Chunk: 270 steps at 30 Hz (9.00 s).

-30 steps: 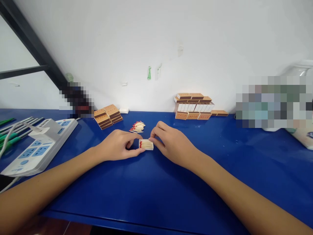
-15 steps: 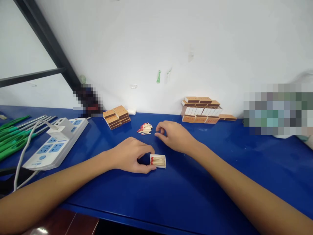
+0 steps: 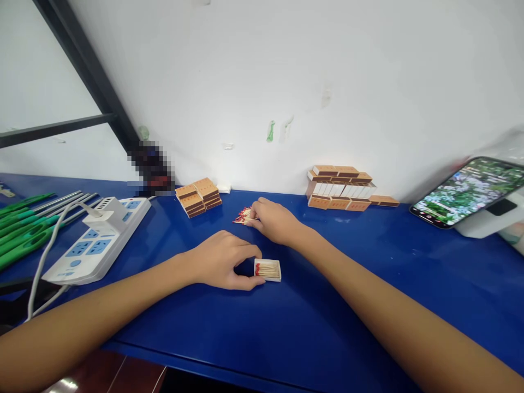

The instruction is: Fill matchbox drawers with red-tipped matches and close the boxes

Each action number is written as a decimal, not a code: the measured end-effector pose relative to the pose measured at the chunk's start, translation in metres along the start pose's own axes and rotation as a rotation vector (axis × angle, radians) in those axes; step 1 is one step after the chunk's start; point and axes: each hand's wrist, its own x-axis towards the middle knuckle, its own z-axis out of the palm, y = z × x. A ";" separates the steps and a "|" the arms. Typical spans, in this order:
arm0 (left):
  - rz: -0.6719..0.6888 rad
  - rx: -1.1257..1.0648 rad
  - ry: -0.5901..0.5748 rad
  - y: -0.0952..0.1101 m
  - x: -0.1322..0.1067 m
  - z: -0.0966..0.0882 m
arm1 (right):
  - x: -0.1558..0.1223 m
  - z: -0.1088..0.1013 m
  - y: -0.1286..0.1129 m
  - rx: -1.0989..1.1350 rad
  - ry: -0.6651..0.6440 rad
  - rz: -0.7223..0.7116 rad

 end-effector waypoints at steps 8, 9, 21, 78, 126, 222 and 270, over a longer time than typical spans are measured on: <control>-0.009 0.010 0.006 -0.002 0.001 -0.001 | -0.006 -0.012 -0.002 -0.031 -0.080 -0.011; -0.007 0.005 0.009 -0.002 0.001 -0.001 | -0.008 -0.012 -0.003 -0.044 -0.088 -0.002; -0.164 0.069 0.042 -0.009 0.003 -0.007 | -0.073 -0.034 0.008 0.050 -0.044 0.102; -0.055 0.018 0.038 -0.006 0.003 -0.007 | -0.027 0.009 -0.005 -0.009 0.054 0.103; -0.201 0.060 0.106 -0.020 0.006 -0.012 | -0.069 -0.034 0.010 -0.133 0.088 -0.072; -0.118 0.084 0.074 -0.017 0.005 -0.011 | -0.075 -0.011 -0.002 -0.184 0.024 -0.203; -0.207 0.111 0.091 -0.015 0.005 -0.009 | -0.074 -0.011 0.001 0.084 0.134 -0.125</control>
